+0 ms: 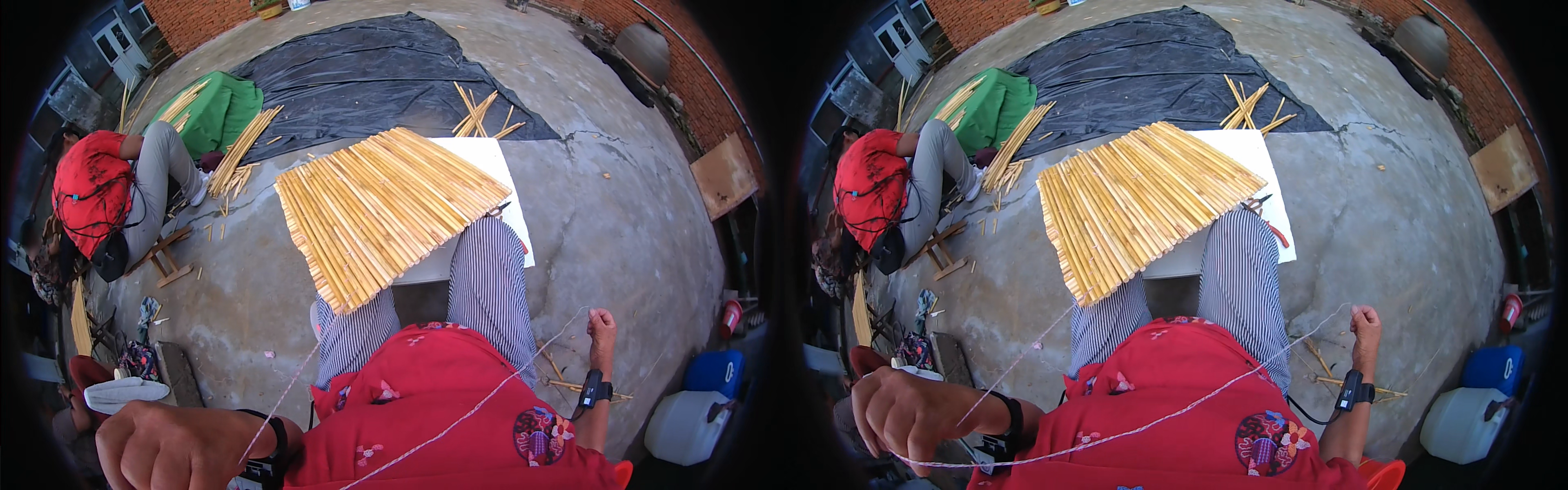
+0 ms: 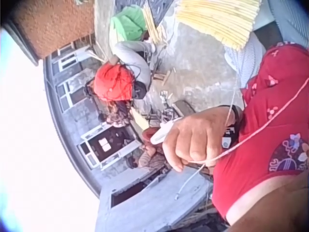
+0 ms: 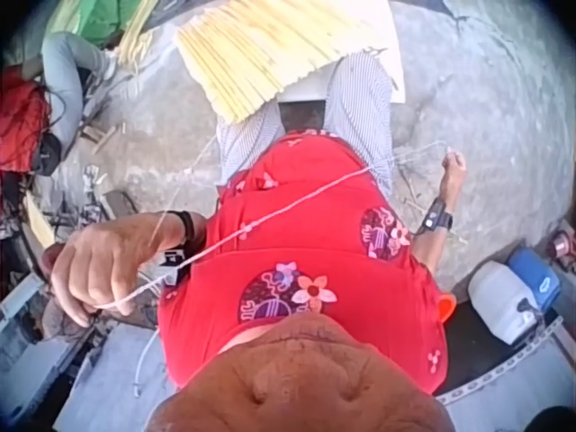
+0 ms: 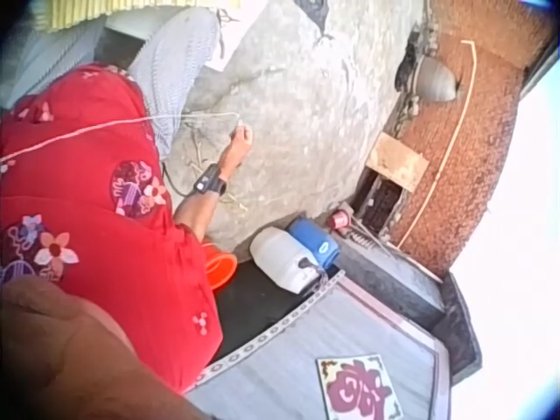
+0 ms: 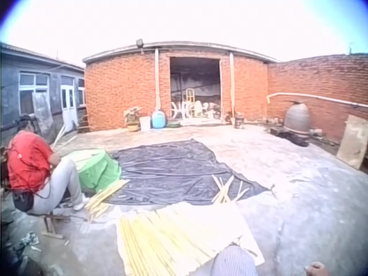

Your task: The person is sewing or weaving together bamboo sticks to create a mat.

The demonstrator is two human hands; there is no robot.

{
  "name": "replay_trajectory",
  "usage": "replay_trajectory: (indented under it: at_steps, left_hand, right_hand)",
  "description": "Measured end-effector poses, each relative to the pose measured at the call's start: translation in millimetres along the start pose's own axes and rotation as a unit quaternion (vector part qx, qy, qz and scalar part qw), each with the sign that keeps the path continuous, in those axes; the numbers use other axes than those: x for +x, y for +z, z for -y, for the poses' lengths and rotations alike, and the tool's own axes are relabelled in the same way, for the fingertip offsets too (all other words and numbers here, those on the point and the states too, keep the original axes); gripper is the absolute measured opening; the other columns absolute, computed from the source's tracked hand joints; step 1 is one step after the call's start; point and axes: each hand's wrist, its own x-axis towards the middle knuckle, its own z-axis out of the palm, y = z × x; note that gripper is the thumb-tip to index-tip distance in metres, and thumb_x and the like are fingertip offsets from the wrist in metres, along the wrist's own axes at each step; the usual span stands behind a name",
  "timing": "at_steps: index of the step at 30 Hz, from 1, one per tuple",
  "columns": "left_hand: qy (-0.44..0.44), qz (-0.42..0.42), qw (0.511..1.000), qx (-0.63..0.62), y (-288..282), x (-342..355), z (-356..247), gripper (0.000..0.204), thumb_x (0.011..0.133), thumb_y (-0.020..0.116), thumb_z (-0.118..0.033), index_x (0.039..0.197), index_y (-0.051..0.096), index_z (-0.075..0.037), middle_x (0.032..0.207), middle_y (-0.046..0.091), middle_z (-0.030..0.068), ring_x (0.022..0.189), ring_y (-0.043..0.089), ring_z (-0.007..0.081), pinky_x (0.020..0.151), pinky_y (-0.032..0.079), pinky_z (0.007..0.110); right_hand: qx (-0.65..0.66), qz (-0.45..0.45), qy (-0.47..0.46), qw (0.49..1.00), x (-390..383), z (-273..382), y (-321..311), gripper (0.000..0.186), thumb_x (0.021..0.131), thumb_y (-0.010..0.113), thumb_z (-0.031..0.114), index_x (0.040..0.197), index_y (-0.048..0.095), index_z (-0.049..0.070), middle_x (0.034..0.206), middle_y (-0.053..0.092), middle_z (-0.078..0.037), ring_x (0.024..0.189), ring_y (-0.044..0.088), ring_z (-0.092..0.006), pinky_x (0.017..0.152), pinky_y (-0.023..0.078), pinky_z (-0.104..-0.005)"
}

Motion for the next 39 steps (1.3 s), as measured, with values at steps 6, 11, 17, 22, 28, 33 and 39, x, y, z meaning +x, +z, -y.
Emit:
replay_trajectory:
  at_steps: [6,11,17,22,28,33,39]
  left_hand:
    - [-0.050,0.055,0.997,0.036,-16.7,9.0,7.3,0.026,0.089,0.043,-0.010,0.085,0.065,0.003,0.064,0.057,0.0110,0.055,0.056,0.0195,0.062,0.051,0.037]
    - [-0.163,0.055,0.983,0.067,-14.4,5.5,1.7,0.036,0.095,0.040,-0.022,0.087,0.067,0.000,0.065,0.058,0.0112,0.057,0.058,0.0216,0.062,0.053,0.037]
    - [-0.310,-0.226,0.907,0.173,-7.5,-22.2,12.2,0.011,0.087,0.058,-0.006,0.092,0.058,0.004,0.076,0.058,0.0157,0.050,0.051,0.0189,0.041,0.036,0.031]
    - [-0.452,-0.333,0.815,0.145,-6.8,-57.7,11.0,0.021,0.086,0.061,0.002,0.107,0.060,0.001,0.085,0.058,0.0073,0.066,0.052,0.0124,0.063,0.043,0.029]
    - [-0.530,-0.447,0.676,0.248,6.9,-51.8,16.0,0.031,0.075,0.075,0.002,0.102,0.060,0.009,0.087,0.058,0.0145,0.070,0.055,0.0162,0.063,0.044,0.026]
    - [-0.499,-0.187,0.713,0.456,-6.1,-61.0,15.8,0.010,0.084,0.068,0.001,0.094,0.065,0.001,0.086,0.058,0.0048,0.071,0.051,0.0097,0.059,0.038,0.023]
    - [-0.484,-0.268,0.723,0.414,-8.1,-68.5,16.3,0.009,0.085,0.063,0.005,0.093,0.063,0.001,0.086,0.054,0.0029,0.071,0.049,0.0068,0.058,0.038,0.023]
  right_hand:
    - [0.056,0.109,-0.114,0.986,6.0,132.5,85.1,0.013,0.082,0.071,0.015,0.085,0.063,0.006,0.067,0.050,0.004,0.059,0.044,-0.0064,0.054,0.034,-0.0210]
    - [-0.123,0.305,-0.244,0.912,-48.3,229.9,145.8,0.009,0.078,0.068,0.007,0.085,0.069,0.002,0.078,0.058,-0.001,0.068,0.050,-0.0088,0.062,0.039,-0.0238]
    - [-0.101,0.497,-0.514,0.691,-131.3,279.8,209.0,0.019,0.072,0.075,0.007,0.090,0.072,0.007,0.069,0.055,-0.003,0.059,0.055,-0.0159,0.049,0.041,-0.0291]
    - [-0.008,0.520,-0.577,0.630,-160.3,283.3,216.9,0.020,0.069,0.072,0.006,0.089,0.070,0.005,0.070,0.053,-0.002,0.057,0.054,-0.0130,0.044,0.039,-0.0266]
    - [-0.022,0.454,-0.663,0.595,-174.1,292.2,230.0,0.024,0.064,0.069,0.013,0.087,0.075,0.010,0.060,0.050,0.001,0.050,0.054,-0.0089,0.039,0.035,-0.0205]
    - [-0.027,0.462,-0.647,0.607,-172.6,287.3,228.2,0.023,0.067,0.070,0.007,0.090,0.067,0.002,0.069,0.052,-0.001,0.055,0.052,-0.0121,0.045,0.040,-0.0244]
    - [0.071,0.566,-0.332,0.751,-163.5,269.8,230.5,0.029,0.064,0.084,0.006,0.090,0.072,0.003,0.077,0.067,-0.009,0.059,0.063,-0.0182,0.049,0.046,-0.0261]
